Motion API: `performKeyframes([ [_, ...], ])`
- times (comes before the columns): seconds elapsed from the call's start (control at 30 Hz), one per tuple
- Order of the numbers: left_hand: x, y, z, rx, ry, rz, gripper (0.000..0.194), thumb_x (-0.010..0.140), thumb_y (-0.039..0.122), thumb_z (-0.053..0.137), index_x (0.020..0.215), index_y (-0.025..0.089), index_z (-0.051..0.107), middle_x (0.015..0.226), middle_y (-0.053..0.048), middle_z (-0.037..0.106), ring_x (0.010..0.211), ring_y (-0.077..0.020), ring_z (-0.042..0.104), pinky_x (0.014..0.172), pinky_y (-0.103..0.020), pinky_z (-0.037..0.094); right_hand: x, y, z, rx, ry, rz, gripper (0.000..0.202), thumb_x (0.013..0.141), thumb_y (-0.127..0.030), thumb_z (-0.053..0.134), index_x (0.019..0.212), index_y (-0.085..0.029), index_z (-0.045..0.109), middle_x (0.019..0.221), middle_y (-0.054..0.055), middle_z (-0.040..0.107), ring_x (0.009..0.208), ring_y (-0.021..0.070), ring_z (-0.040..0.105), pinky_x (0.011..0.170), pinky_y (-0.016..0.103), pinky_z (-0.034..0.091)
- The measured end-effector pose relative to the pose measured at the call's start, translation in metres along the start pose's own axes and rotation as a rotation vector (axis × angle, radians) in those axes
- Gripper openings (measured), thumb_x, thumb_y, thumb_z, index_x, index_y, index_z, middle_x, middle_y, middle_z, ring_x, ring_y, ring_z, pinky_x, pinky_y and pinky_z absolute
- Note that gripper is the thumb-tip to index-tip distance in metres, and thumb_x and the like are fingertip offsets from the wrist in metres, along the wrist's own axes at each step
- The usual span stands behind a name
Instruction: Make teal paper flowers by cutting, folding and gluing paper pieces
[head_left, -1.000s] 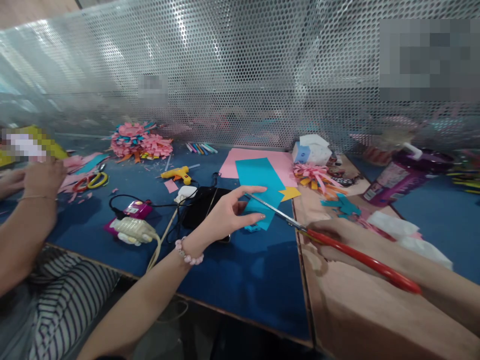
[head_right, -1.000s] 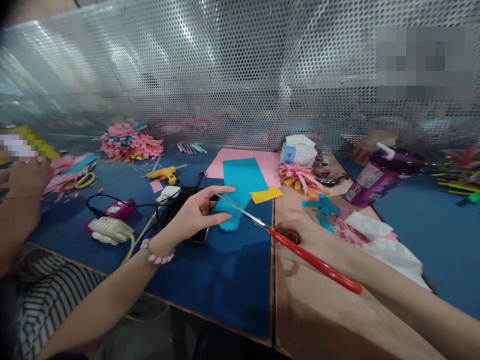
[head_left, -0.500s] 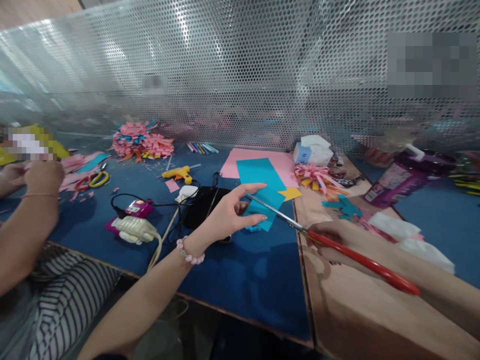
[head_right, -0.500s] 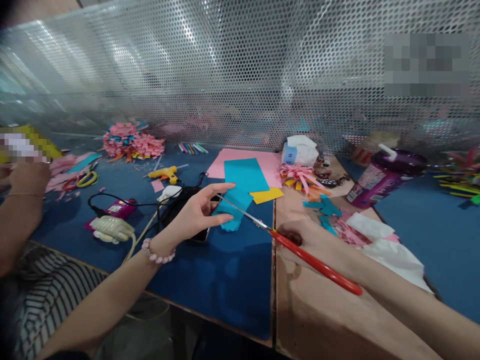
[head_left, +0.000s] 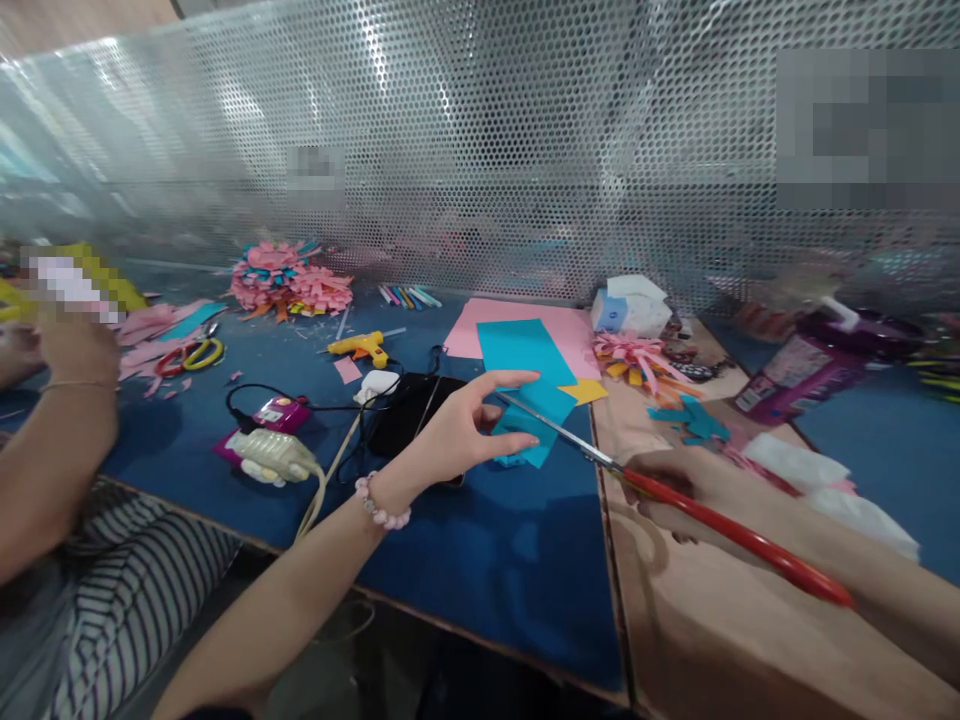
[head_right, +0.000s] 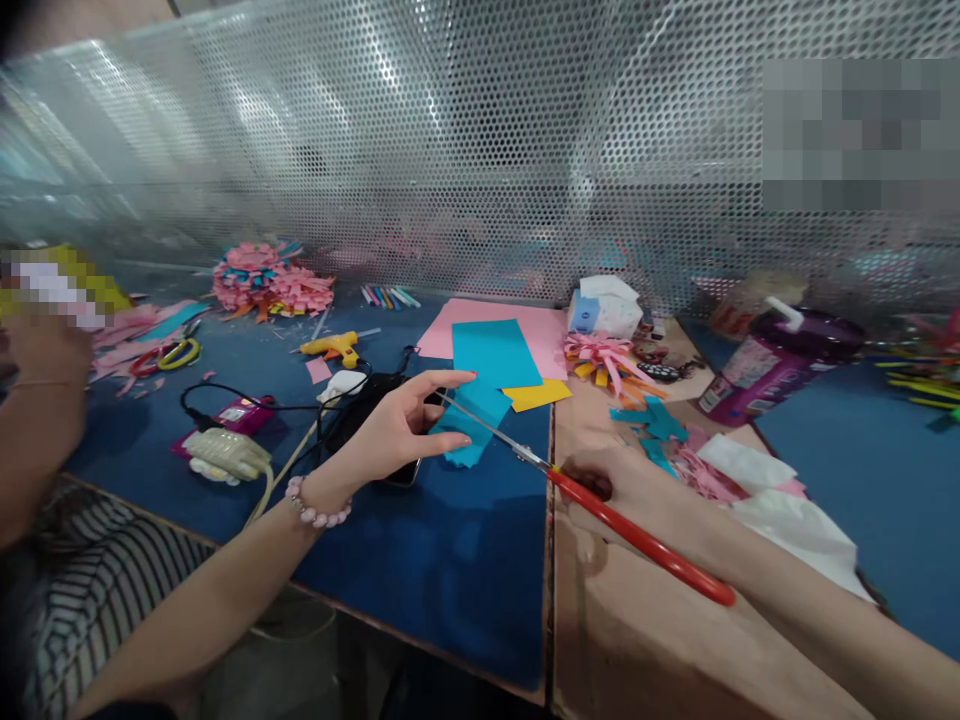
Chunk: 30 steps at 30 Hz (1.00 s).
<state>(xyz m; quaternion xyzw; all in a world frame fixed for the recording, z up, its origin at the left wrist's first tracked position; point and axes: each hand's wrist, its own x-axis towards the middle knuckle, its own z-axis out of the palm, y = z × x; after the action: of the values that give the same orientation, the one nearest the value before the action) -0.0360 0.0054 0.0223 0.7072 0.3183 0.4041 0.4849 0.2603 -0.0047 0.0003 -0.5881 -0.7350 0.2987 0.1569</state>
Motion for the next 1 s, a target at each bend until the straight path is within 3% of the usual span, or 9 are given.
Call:
performKeyframes([
  [0.1, 0.0, 0.001, 0.001, -0.006, -0.008, 0.0, 0.066, 0.074, 0.031, 0.075, 0.134, 0.022, 0.049, 0.093, -0.004, 0.065, 0.075, -0.0146, 0.062, 0.063, -0.027, 0.054, -0.007, 0.001, 0.002, -0.011, -0.03, -0.011, 0.029, 0.094, -0.037, 0.053, 0.113, -0.018, 0.06, 0.112, 0.008, 0.062, 0.093, 0.0164, 0.062, 0.079, 0.035, 0.055],
  [0.2, -0.001, 0.001, 0.001, -0.006, -0.012, -0.013, 0.066, 0.074, 0.031, 0.074, 0.134, 0.022, 0.048, 0.098, -0.006, 0.066, 0.077, -0.016, 0.063, 0.064, -0.028, 0.055, -0.011, 0.001, 0.004, -0.019, -0.041, -0.023, 0.028, 0.094, -0.037, 0.053, 0.115, -0.019, 0.06, 0.116, 0.008, 0.061, 0.095, 0.017, 0.061, 0.081, 0.036, 0.055],
  [0.4, -0.001, 0.001, 0.001, -0.026, -0.048, -0.045, 0.066, 0.076, 0.028, 0.073, 0.135, 0.022, 0.046, 0.103, -0.006, 0.067, 0.076, -0.0147, 0.063, 0.066, -0.027, 0.053, -0.016, -0.006, 0.004, -0.039, -0.051, -0.059, 0.025, 0.09, -0.041, 0.059, 0.09, -0.017, 0.065, 0.083, 0.004, 0.065, 0.068, 0.0101, 0.059, 0.061, 0.024, 0.052],
  [0.53, 0.0, -0.001, 0.001, -0.001, -0.05, -0.038, 0.065, 0.076, 0.028, 0.073, 0.135, 0.023, 0.047, 0.101, -0.005, 0.065, 0.068, -0.0108, 0.056, 0.058, -0.024, 0.047, -0.015, -0.009, 0.004, -0.077, 0.041, -0.03, 0.023, 0.083, -0.039, 0.067, 0.073, -0.019, 0.067, 0.071, 0.005, 0.064, 0.063, 0.0114, 0.058, 0.053, 0.022, 0.046],
  [0.67, 0.001, -0.004, 0.001, 0.054, -0.029, -0.021, 0.063, 0.075, 0.027, 0.074, 0.133, 0.025, 0.05, 0.089, -0.001, 0.06, 0.059, -0.0066, 0.04, 0.051, -0.021, 0.036, -0.012, -0.01, 0.005, -0.12, 0.143, 0.015, 0.02, 0.093, -0.036, 0.056, 0.093, -0.019, 0.065, 0.093, 0.006, 0.066, 0.077, 0.0122, 0.061, 0.065, 0.025, 0.053],
  [0.77, 0.001, -0.006, 0.001, 0.084, -0.022, -0.032, 0.063, 0.075, 0.028, 0.074, 0.134, 0.026, 0.05, 0.079, 0.002, 0.054, 0.057, -0.0067, 0.034, 0.05, -0.022, 0.031, -0.013, -0.008, 0.005, -0.145, 0.142, 0.018, 0.02, 0.095, -0.035, 0.053, 0.105, -0.021, 0.063, 0.106, 0.007, 0.064, 0.086, 0.0134, 0.062, 0.074, 0.029, 0.055],
  [0.9, 0.001, -0.006, 0.001, 0.124, -0.018, -0.051, 0.065, 0.075, 0.029, 0.074, 0.136, 0.026, 0.049, 0.064, 0.006, 0.038, 0.055, -0.0079, 0.027, 0.049, -0.023, 0.026, -0.016, -0.006, 0.003, -0.172, 0.105, -0.002, 0.023, 0.094, -0.035, 0.052, 0.111, -0.021, 0.062, 0.113, 0.007, 0.062, 0.092, 0.0152, 0.061, 0.078, 0.032, 0.055],
  [1.0, 0.002, -0.006, 0.001, 0.145, -0.002, -0.05, 0.064, 0.075, 0.03, 0.074, 0.135, 0.025, 0.051, 0.065, 0.005, 0.04, 0.055, -0.0077, 0.028, 0.049, -0.023, 0.027, -0.015, -0.005, 0.004, -0.189, 0.101, -0.022, 0.025, 0.095, -0.036, 0.052, 0.111, -0.02, 0.061, 0.112, 0.008, 0.062, 0.09, 0.0145, 0.061, 0.077, 0.032, 0.055],
])
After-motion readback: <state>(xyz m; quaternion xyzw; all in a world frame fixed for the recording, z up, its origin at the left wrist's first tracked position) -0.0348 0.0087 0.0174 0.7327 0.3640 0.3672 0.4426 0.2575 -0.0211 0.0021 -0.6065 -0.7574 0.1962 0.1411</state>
